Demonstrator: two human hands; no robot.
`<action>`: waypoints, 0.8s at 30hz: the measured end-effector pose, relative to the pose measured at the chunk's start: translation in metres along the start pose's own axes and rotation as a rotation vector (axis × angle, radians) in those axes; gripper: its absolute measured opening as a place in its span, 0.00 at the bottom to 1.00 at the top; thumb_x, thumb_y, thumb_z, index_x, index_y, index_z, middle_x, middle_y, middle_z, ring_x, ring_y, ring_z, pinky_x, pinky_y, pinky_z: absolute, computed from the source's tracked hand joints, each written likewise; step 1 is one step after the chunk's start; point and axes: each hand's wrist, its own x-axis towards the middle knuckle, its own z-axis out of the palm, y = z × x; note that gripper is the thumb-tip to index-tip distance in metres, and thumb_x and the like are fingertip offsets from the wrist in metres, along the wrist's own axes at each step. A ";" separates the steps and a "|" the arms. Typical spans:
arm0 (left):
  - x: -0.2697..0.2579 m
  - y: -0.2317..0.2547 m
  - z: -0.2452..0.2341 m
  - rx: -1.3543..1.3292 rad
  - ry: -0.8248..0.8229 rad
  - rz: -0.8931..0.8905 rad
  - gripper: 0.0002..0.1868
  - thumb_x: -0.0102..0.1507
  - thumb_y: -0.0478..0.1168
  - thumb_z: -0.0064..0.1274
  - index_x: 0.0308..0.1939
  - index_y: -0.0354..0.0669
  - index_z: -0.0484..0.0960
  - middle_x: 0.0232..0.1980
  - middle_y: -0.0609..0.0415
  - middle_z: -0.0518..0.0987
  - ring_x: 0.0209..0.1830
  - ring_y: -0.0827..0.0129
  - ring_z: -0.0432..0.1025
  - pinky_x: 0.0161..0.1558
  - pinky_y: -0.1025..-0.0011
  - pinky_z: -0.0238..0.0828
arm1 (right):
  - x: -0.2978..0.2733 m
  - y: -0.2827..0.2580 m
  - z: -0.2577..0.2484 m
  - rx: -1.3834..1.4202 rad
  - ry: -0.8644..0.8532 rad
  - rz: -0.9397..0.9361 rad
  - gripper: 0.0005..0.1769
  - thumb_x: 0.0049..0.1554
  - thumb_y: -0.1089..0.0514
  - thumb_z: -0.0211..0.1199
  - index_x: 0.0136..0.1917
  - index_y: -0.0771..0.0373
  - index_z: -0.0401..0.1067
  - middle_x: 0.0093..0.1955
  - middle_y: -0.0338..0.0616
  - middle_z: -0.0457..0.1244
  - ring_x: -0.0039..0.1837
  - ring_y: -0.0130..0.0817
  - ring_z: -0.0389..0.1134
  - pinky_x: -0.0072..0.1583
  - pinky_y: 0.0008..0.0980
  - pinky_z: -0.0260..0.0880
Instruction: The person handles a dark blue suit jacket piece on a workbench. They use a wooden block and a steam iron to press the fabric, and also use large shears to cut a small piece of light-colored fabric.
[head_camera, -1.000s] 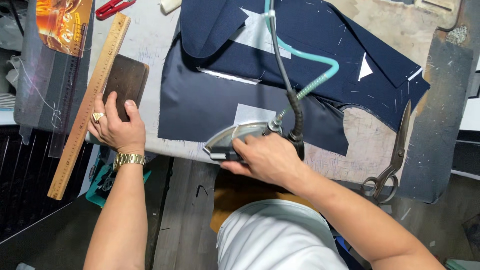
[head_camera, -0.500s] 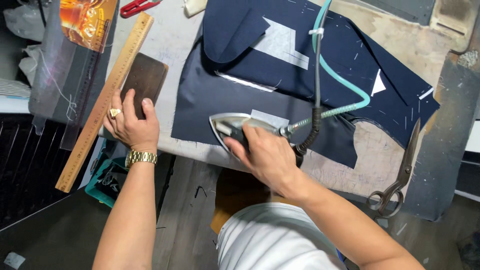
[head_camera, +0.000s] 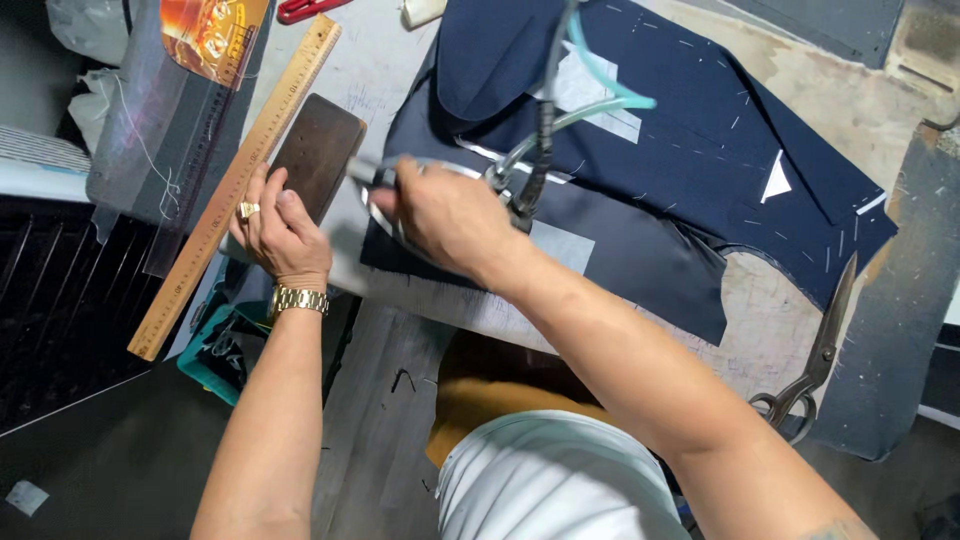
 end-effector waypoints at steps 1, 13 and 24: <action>0.000 0.000 -0.001 -0.008 -0.014 -0.010 0.20 0.76 0.47 0.36 0.54 0.45 0.84 0.61 0.49 0.81 0.56 0.54 0.76 0.60 0.60 0.60 | -0.007 -0.001 0.001 0.022 -0.096 -0.068 0.24 0.66 0.36 0.47 0.53 0.59 0.66 0.38 0.52 0.67 0.40 0.62 0.75 0.42 0.60 0.75; 0.003 0.016 -0.004 0.013 -0.062 -0.030 0.21 0.76 0.42 0.41 0.50 0.32 0.89 0.60 0.39 0.84 0.55 0.43 0.79 0.60 0.49 0.57 | -0.050 0.017 0.026 -0.205 0.204 -0.073 0.33 0.60 0.26 0.50 0.48 0.59 0.69 0.29 0.44 0.65 0.26 0.47 0.67 0.24 0.46 0.60; 0.005 0.020 -0.004 0.083 -0.041 0.029 0.16 0.76 0.38 0.45 0.50 0.34 0.88 0.58 0.38 0.85 0.54 0.43 0.79 0.59 0.50 0.59 | -0.123 0.131 -0.075 -0.022 -0.178 0.340 0.32 0.64 0.26 0.45 0.51 0.57 0.62 0.42 0.49 0.69 0.41 0.61 0.71 0.39 0.61 0.70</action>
